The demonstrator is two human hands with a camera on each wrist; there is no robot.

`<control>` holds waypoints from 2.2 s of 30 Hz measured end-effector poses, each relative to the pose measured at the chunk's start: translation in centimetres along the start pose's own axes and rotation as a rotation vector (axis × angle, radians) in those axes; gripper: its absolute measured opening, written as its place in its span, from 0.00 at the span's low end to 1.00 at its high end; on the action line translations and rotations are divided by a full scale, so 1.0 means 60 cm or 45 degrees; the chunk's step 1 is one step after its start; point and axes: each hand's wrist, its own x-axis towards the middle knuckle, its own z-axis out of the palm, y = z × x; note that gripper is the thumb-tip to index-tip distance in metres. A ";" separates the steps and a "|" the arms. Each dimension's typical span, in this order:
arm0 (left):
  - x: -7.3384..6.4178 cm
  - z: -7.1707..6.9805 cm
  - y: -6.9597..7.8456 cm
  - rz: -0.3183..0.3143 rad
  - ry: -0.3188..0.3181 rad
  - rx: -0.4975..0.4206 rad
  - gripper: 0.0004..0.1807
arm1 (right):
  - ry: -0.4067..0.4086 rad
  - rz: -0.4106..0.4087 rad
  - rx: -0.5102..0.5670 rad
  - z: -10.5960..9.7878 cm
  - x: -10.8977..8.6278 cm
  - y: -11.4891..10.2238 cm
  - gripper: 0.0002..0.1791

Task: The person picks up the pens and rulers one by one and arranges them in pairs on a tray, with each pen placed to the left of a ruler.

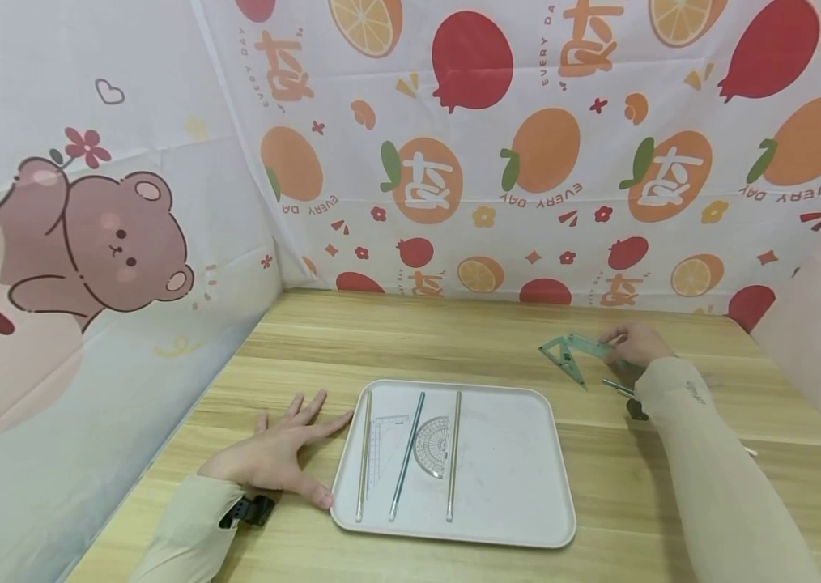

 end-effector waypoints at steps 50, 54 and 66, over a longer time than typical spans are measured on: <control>0.004 0.000 -0.010 0.017 0.012 0.013 0.69 | -0.169 -0.076 0.497 -0.031 -0.040 -0.060 0.38; 0.003 0.001 -0.010 0.025 0.014 0.017 0.69 | -0.195 -0.086 0.555 -0.025 -0.041 -0.061 0.38; 0.003 0.003 -0.010 0.018 0.021 0.005 0.69 | -0.177 -0.118 0.626 -0.003 -0.052 -0.071 0.39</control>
